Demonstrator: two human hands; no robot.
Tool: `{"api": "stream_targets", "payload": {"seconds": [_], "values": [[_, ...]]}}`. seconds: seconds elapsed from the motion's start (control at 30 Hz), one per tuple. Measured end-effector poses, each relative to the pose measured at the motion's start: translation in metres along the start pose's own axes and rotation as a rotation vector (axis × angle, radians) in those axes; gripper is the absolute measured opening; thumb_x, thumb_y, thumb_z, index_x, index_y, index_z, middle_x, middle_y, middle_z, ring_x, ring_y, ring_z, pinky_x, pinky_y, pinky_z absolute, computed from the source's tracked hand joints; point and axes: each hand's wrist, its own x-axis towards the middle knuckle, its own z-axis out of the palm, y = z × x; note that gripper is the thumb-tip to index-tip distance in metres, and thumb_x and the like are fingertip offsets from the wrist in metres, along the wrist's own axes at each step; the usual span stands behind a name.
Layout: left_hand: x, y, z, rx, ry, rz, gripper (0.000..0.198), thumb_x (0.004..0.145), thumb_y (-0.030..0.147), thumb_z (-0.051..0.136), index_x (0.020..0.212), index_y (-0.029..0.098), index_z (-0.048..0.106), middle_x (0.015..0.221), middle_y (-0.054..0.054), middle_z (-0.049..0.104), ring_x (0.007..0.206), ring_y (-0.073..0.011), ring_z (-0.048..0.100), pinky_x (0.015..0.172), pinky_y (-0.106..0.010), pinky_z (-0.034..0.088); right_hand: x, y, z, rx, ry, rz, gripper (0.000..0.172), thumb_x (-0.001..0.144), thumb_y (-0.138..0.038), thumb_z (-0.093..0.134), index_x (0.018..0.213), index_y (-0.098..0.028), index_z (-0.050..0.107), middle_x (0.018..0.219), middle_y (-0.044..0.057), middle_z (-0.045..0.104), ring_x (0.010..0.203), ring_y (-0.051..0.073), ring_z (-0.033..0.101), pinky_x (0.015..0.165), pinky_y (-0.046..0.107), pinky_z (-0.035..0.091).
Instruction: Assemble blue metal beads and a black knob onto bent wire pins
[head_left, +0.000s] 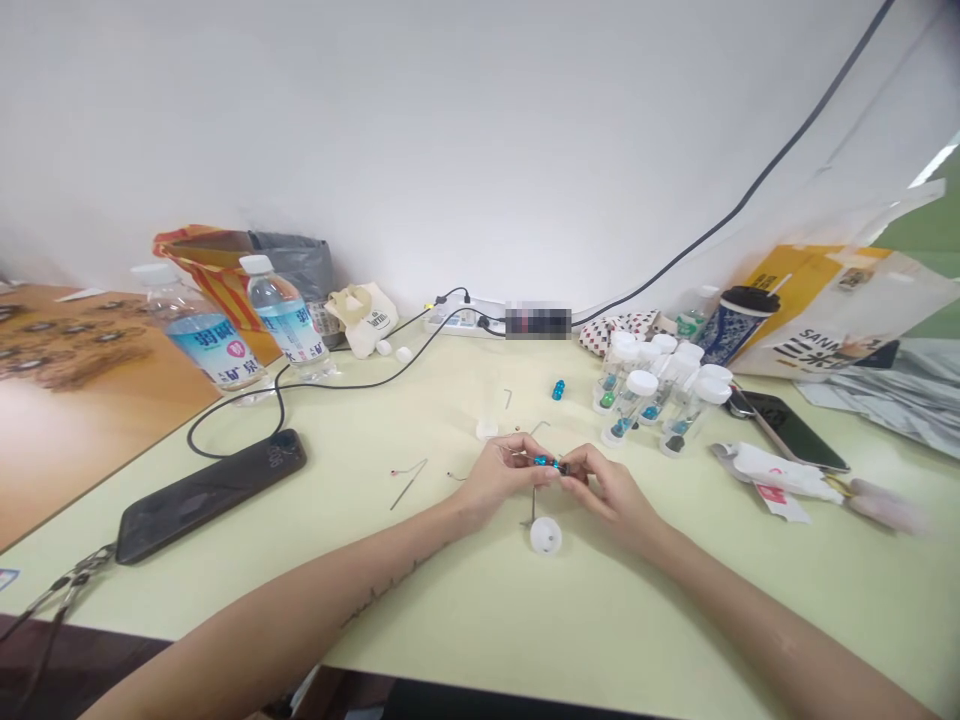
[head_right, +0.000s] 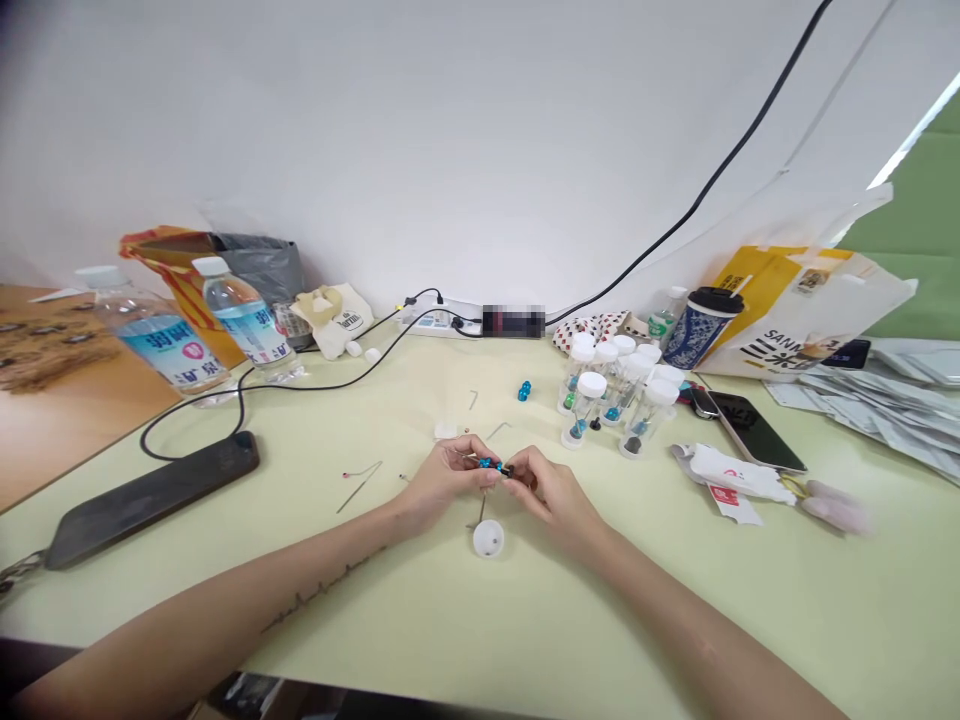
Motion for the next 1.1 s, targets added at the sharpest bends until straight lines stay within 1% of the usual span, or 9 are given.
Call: {"api": "stream_targets", "payload": {"seconds": [0.1, 0.2, 0.33, 0.53, 0.63, 0.77, 0.93, 1.03, 1.1], "values": [[0.0, 0.001, 0.001, 0.008, 0.02, 0.017, 0.025, 0.062, 0.027, 0.081, 0.075, 0.014, 0.064, 0.076, -0.001, 0.065, 0.065, -0.0088, 0.055, 0.064, -0.023, 0.043, 0.001, 0.002, 0.003, -0.007, 0.062, -0.021, 0.013, 0.091, -0.035, 0.048, 0.095, -0.022, 0.051, 0.073, 0.001, 0.061, 0.064, 0.016, 0.055, 0.057, 0.028, 0.042], [0.0, 0.002, 0.001, 0.016, 0.028, 0.026, 0.023, 0.063, 0.026, 0.08, 0.074, 0.014, 0.064, 0.074, -0.001, 0.064, 0.062, -0.0078, 0.053, 0.064, -0.022, 0.042, 0.002, 0.002, 0.006, -0.013, 0.12, -0.046, 0.01, 0.089, -0.032, 0.052, 0.091, -0.022, 0.054, 0.071, 0.001, 0.061, 0.063, 0.016, 0.056, 0.057, 0.028, 0.044], [-0.002, 0.004, 0.001, 0.03, 0.03, 0.032, 0.02, 0.066, 0.026, 0.078, 0.075, 0.014, 0.065, 0.066, 0.001, 0.06, 0.059, -0.0079, 0.052, 0.063, -0.022, 0.04, 0.003, 0.0, 0.01, -0.011, 0.208, -0.08, 0.009, 0.086, -0.031, 0.054, 0.089, -0.023, 0.056, 0.075, 0.002, 0.062, 0.064, 0.017, 0.058, 0.059, 0.029, 0.046], [-0.002, 0.006, 0.001, 0.016, 0.054, 0.034, 0.02, 0.067, 0.029, 0.078, 0.073, 0.015, 0.065, 0.065, 0.001, 0.06, 0.057, -0.0079, 0.051, 0.061, -0.022, 0.039, 0.007, -0.003, 0.015, -0.01, 0.289, -0.094, 0.011, 0.086, -0.033, 0.053, 0.082, -0.023, 0.056, 0.067, 0.0, 0.06, 0.058, 0.016, 0.057, 0.056, 0.028, 0.046], [-0.001, 0.006, 0.001, -0.023, 0.066, 0.006, 0.023, 0.064, 0.03, 0.08, 0.072, 0.015, 0.064, 0.067, 0.001, 0.061, 0.059, -0.0079, 0.051, 0.061, -0.022, 0.039, 0.01, -0.001, 0.018, -0.012, 0.284, -0.068, 0.015, 0.085, -0.036, 0.053, 0.079, -0.022, 0.055, 0.062, -0.001, 0.058, 0.055, 0.016, 0.055, 0.051, 0.027, 0.043], [0.002, 0.004, 0.001, -0.043, 0.1, -0.042, 0.027, 0.06, 0.03, 0.083, 0.072, 0.015, 0.064, 0.067, 0.001, 0.062, 0.059, -0.0074, 0.051, 0.061, -0.021, 0.04, 0.011, 0.003, 0.02, -0.005, 0.24, -0.021, 0.027, 0.087, -0.042, 0.049, 0.071, -0.021, 0.049, 0.056, -0.003, 0.05, 0.049, 0.013, 0.047, 0.047, 0.024, 0.036], [0.002, 0.002, 0.0, -0.024, 0.078, -0.038, 0.03, 0.061, 0.031, 0.082, 0.073, 0.013, 0.062, 0.067, 0.0, 0.062, 0.058, -0.0072, 0.052, 0.06, -0.021, 0.04, 0.009, 0.003, 0.019, 0.034, 0.194, 0.029, 0.035, 0.09, -0.047, 0.043, 0.067, -0.02, 0.047, 0.057, -0.002, 0.049, 0.052, 0.012, 0.046, 0.05, 0.024, 0.034], [0.001, 0.001, 0.0, -0.016, 0.063, -0.043, 0.031, 0.062, 0.031, 0.082, 0.074, 0.012, 0.06, 0.068, 0.0, 0.063, 0.058, -0.0066, 0.052, 0.058, -0.02, 0.039, 0.007, 0.003, 0.018, 0.059, 0.182, 0.058, 0.035, 0.09, -0.047, 0.044, 0.069, -0.02, 0.047, 0.059, -0.002, 0.051, 0.054, 0.012, 0.047, 0.051, 0.024, 0.035], [0.0, 0.0, 0.0, -0.024, 0.058, -0.047, 0.032, 0.062, 0.029, 0.082, 0.074, 0.012, 0.058, 0.07, -0.001, 0.064, 0.058, -0.0065, 0.052, 0.058, -0.02, 0.038, 0.006, 0.004, 0.018, 0.067, 0.177, 0.063, 0.03, 0.088, -0.045, 0.049, 0.073, -0.019, 0.05, 0.062, -0.001, 0.054, 0.056, 0.013, 0.05, 0.052, 0.023, 0.037]]}}
